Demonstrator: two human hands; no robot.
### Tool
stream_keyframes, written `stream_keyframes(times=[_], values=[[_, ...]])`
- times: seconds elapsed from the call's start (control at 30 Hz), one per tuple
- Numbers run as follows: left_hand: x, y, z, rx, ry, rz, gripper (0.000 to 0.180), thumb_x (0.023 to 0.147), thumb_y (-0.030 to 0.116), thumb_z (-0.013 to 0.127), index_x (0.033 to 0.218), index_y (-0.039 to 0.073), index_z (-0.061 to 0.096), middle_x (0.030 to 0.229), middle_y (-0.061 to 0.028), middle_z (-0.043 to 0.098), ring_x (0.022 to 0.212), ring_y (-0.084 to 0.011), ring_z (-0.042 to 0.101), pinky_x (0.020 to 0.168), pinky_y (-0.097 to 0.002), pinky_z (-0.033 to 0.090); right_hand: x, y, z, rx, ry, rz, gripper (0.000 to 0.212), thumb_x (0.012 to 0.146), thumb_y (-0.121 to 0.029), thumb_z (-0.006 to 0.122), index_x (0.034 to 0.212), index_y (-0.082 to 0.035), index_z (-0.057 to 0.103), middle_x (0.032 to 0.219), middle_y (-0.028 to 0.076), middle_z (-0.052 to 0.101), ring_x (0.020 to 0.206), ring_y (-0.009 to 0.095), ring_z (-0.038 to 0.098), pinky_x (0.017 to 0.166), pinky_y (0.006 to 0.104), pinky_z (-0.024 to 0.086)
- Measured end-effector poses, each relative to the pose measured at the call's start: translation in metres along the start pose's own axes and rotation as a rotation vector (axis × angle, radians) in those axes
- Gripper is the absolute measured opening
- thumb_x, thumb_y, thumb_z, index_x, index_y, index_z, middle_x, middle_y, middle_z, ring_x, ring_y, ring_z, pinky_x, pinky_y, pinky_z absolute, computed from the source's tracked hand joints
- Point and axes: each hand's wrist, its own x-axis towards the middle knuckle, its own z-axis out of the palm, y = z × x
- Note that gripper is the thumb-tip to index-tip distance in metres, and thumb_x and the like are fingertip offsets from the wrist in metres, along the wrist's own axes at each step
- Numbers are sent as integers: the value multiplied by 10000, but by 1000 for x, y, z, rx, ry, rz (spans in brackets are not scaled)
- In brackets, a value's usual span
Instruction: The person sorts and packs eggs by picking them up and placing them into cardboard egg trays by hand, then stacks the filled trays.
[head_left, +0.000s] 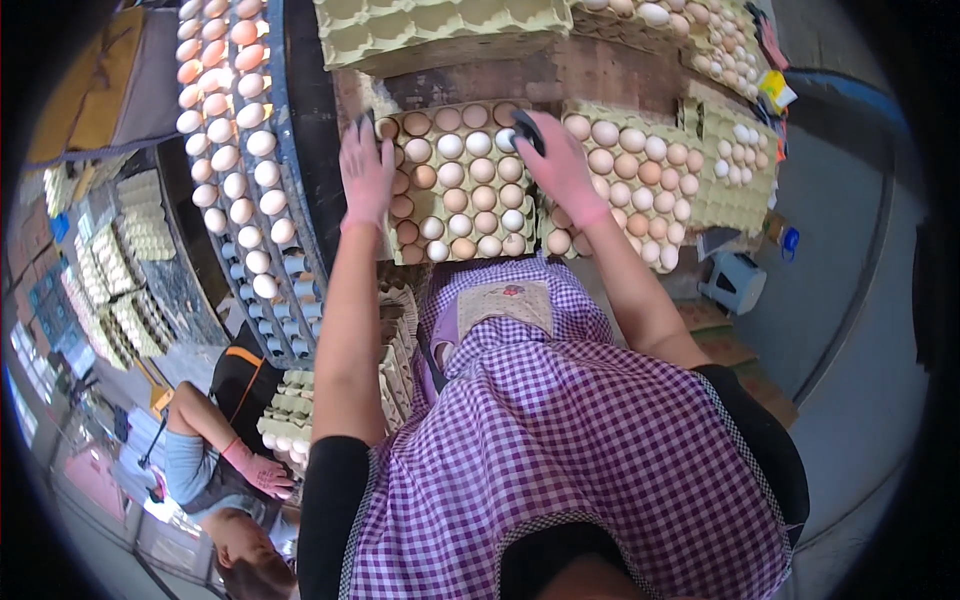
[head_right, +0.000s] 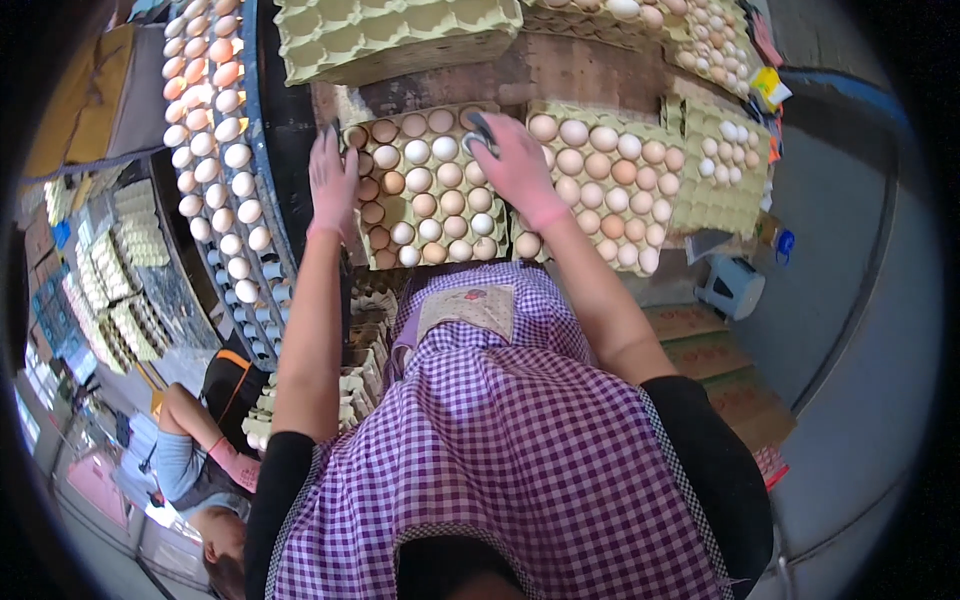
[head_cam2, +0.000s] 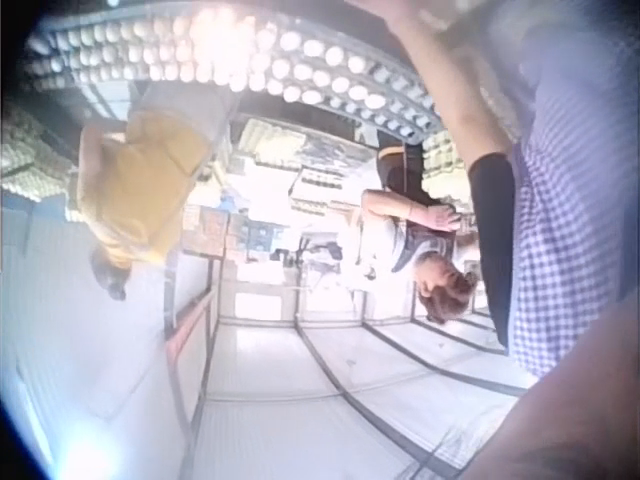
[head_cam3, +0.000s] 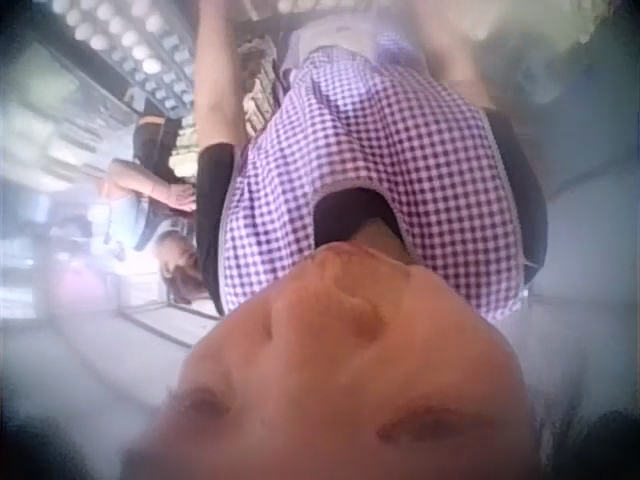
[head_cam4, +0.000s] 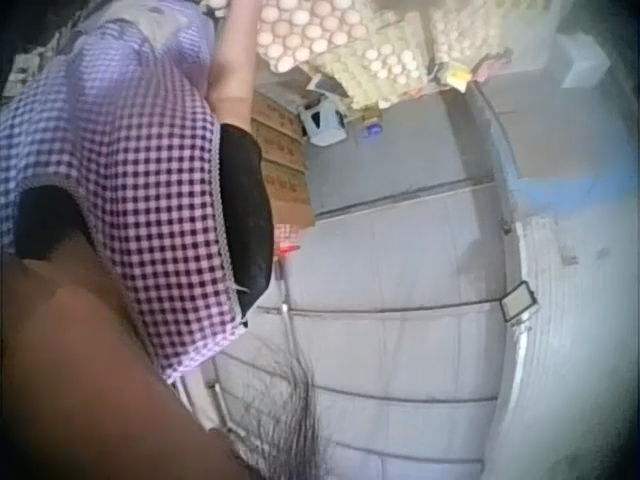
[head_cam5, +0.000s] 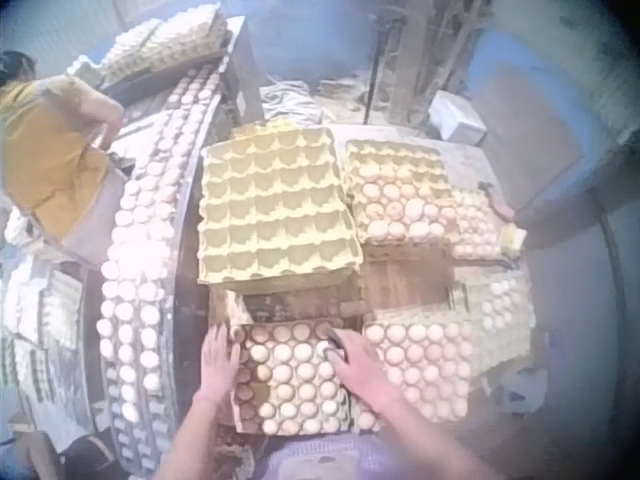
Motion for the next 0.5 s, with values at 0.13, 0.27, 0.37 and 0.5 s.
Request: stream_keyframes(times=[0.13, 0.27, 0.37, 0.5], values=[[37, -24, 35, 89, -181, 61, 563, 1021, 303, 497, 1478, -14, 406, 1505, -281, 402, 1411, -438, 355, 1196, -476, 277, 44, 16, 32, -663, -136, -45, 384, 954, -282, 591, 1296, -107, 606, 1217, 172, 650, 1079, 307, 643, 897, 444, 496], [11, -9, 52, 131, -61, 96, 499, 1000, 235, 556, 1432, -1, 468, 1472, -266, 454, 1382, -434, 409, 1166, -472, 347, 25, 49, 64, -789, -127, 2, 371, 963, -247, 569, 1312, -125, 601, 1165, 163, 654, 1017, 323, 657, 865, 444, 517], [-14, -15, 44, -22, 70, 81, 463, 985, 176, 586, 1410, 8, 503, 1425, -255, 501, 1341, -407, 466, 1143, -457, 375, 10, 25, 63, -661, -41, -3, 360, 948, -204, 585, 1297, -118, 612, 1185, 177, 653, 1053, 322, 655, 874, 425, 526], [-13, -2, 5, -1063, 203, -523, 318, 929, 61, 580, 1204, -85, 642, 1244, -132, 666, 1150, -230, 613, 1014, -352, 466, 5, 29, 44, -273, 141, 37, 346, 928, -136, 583, 1263, -64, 632, 1174, 215, 649, 1056, 353, 646, 915, 412, 520]])
